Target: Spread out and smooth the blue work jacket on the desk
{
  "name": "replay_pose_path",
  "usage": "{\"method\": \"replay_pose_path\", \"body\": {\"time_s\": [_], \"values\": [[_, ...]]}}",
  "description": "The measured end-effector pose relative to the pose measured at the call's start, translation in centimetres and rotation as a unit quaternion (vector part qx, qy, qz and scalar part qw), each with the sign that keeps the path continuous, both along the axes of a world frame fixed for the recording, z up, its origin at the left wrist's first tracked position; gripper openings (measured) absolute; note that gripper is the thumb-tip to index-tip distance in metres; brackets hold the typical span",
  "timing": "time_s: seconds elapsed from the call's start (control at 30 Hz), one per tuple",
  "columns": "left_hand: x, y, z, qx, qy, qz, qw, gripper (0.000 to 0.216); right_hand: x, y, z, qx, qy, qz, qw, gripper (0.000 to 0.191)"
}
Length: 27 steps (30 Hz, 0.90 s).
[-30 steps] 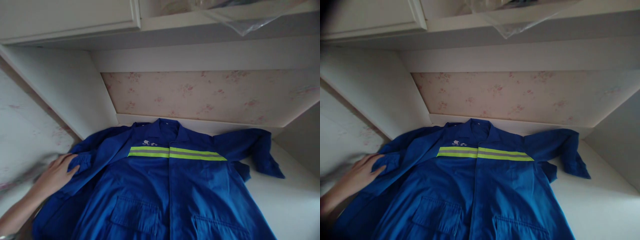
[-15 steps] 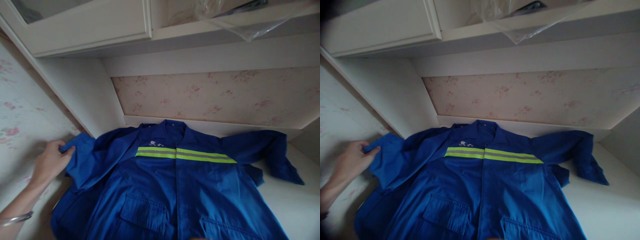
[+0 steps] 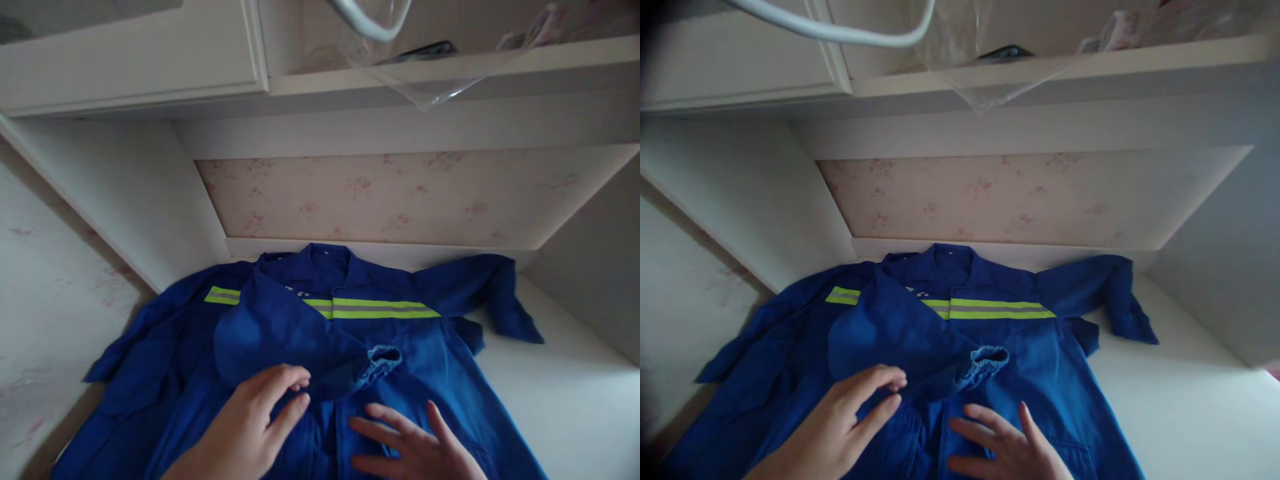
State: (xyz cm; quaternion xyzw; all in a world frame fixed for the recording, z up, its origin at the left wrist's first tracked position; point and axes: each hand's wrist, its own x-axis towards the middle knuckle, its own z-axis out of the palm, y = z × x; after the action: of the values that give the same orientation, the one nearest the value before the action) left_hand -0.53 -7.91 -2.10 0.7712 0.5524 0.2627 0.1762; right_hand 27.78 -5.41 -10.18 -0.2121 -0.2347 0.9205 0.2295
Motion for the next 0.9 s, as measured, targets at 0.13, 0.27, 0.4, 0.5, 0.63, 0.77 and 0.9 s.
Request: {"method": "replay_pose_path", "body": {"time_s": [0.13,0.27,0.4,0.5,0.63,0.77,0.9], "values": [[-2.7,3.2,-5.6,0.031,0.145,0.042,0.988,0.038,3.1,-0.1,-1.5,0.014,-0.176,-0.127,0.976,0.061],[-3.0,2.4,-10.2,-0.012,0.233,0.011,0.972,0.061,3.2,1.8,-0.9,-0.012,-0.267,-0.199,0.943,0.064],[-3.0,1.1,-11.2,-0.039,0.262,-0.014,0.964,0.077,2.0,3.1,-0.4,0.099,-0.346,-0.137,0.923,0.08],[-3.1,1.0,-10.6,-0.036,0.255,-0.003,0.966,0.073,2.6,2.9,-0.5,0.212,-0.35,-0.035,0.912,0.081],[-1.5,1.4,-10.8,0.031,0.251,0.023,0.967,0.058,6.5,3.9,0.4,0.265,-0.303,0.158,0.902,0.071],[1.4,2.0,-13.2,0.134,0.294,0.001,0.946,0.058,12.2,9.4,1.1,0.249,-0.362,-0.074,0.896,0.041],[2.4,2.6,-16.0,0.214,0.337,0.004,0.917,0.057,18.2,17.1,0.3,0.076,-0.433,-0.415,0.797,0.037]]}}
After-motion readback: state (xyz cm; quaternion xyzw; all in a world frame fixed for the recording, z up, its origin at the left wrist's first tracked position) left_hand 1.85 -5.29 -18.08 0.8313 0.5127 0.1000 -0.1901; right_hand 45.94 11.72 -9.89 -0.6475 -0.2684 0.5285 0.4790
